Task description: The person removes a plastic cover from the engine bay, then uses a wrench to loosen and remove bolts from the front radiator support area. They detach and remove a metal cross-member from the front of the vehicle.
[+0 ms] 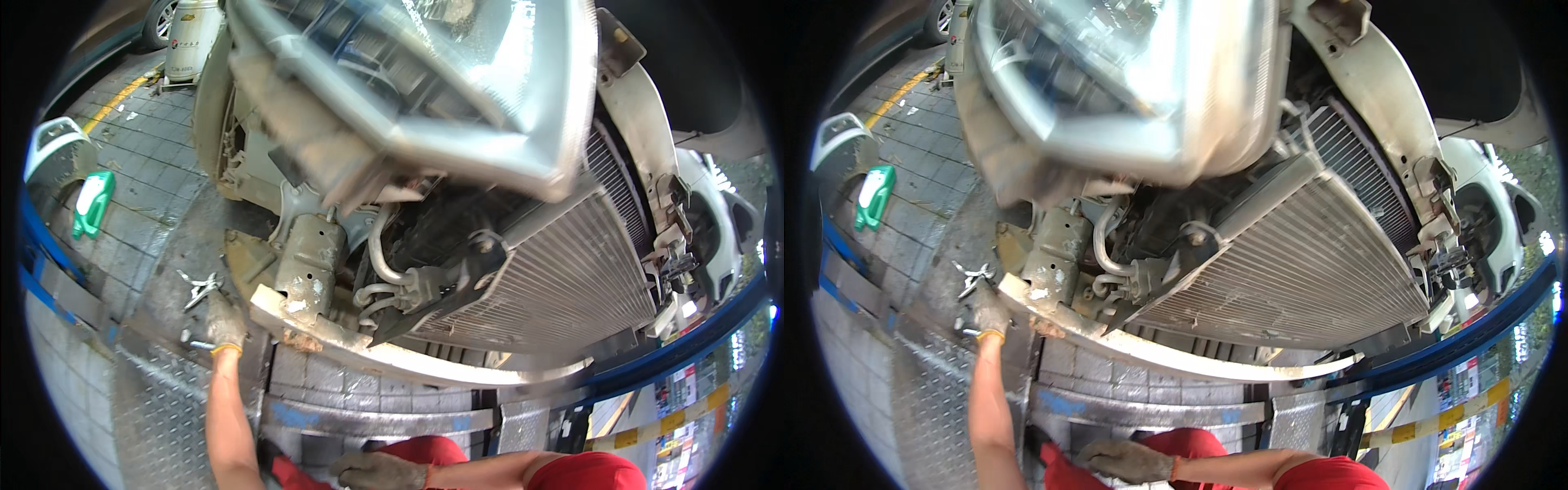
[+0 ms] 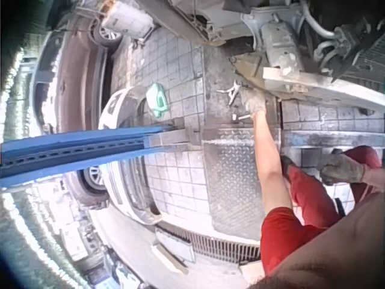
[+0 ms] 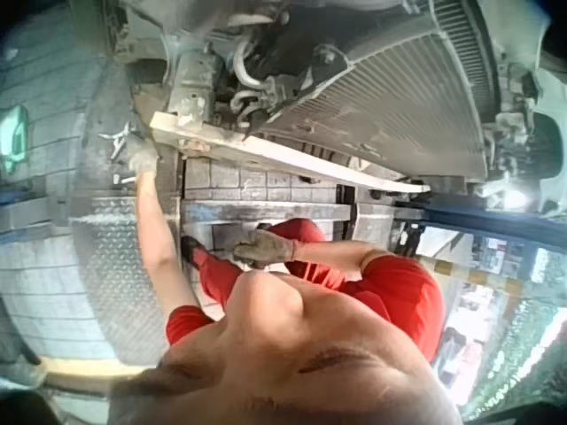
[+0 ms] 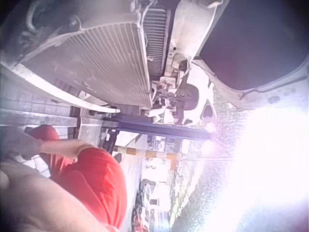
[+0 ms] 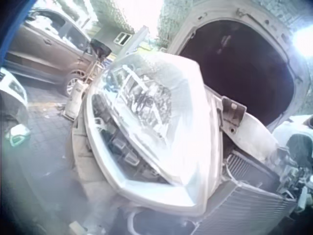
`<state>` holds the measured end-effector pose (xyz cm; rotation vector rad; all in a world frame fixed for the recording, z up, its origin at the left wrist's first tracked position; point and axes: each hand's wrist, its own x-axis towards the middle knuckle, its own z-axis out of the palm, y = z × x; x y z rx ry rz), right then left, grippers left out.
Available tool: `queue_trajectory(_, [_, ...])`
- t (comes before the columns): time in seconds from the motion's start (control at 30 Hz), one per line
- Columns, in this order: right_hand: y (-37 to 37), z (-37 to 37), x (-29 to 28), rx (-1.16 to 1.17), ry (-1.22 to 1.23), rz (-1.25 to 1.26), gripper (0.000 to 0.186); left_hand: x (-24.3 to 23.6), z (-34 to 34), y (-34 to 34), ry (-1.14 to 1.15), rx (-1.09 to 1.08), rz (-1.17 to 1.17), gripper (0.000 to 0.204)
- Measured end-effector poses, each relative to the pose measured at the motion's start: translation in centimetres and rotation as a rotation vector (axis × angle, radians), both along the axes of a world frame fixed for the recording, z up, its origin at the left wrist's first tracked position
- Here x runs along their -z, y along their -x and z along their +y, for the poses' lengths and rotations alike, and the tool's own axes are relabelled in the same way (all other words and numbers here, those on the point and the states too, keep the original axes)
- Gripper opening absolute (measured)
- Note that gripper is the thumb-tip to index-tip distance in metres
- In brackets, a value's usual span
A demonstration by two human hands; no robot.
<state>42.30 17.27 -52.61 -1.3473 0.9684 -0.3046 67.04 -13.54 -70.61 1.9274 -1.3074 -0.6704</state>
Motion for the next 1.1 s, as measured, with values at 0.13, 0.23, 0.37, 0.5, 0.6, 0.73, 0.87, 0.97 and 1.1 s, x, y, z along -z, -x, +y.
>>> queue_trajectory(0.13, [0.7,-0.2,-10.3,0.125,-0.466,0.055,0.051,-5.9,8.6,-2.6,0.051,0.022,0.02,0.048])
queue_trajectory(0.23, [0.9,-2.5,-18.4,0.109,-0.39,-0.01,0.048,-7.1,18.7,-6.1,-0.196,-0.029,0.309,0.053])
queue_trajectory(0.37, [1.4,-4.7,-27.8,0.361,-0.237,-0.17,0.032,-9.4,33.6,-10.8,-0.495,-0.238,0.422,0.043])
queue_trajectory(0.5, [1.0,-8.3,-35.1,0.656,0.055,-0.107,0.038,-15.9,45.4,-13.7,-0.61,-0.387,0.678,0.023])
queue_trajectory(0.6, [0.4,-11.6,-40.0,0.897,0.008,-0.323,0.036,-23.2,48.7,-14.3,-0.676,-0.35,0.681,0.016])
queue_trajectory(0.73, [-1.2,-16.9,-44.2,1.082,-0.016,-0.609,0.026,-33.0,45.5,-13.9,-0.752,-0.299,0.619,0.022])
queue_trajectory(0.87, [-3.0,-21.1,-44.2,1.299,0.341,-0.098,0.034,-39.7,39.3,-14.4,-0.623,-0.195,0.57,0.026])
queue_trajectory(0.97, [-4.4,-22.1,-43.5,1.251,0.376,0.108,0.039,-42.7,35.8,-15.3,-0.566,-0.183,0.598,0.026])
queue_trajectory(1.1, [-6.7,-23.6,-43.5,1.449,0.246,-0.004,0.037,-45.1,34.1,-17.1,-0.531,-0.161,0.587,0.027])
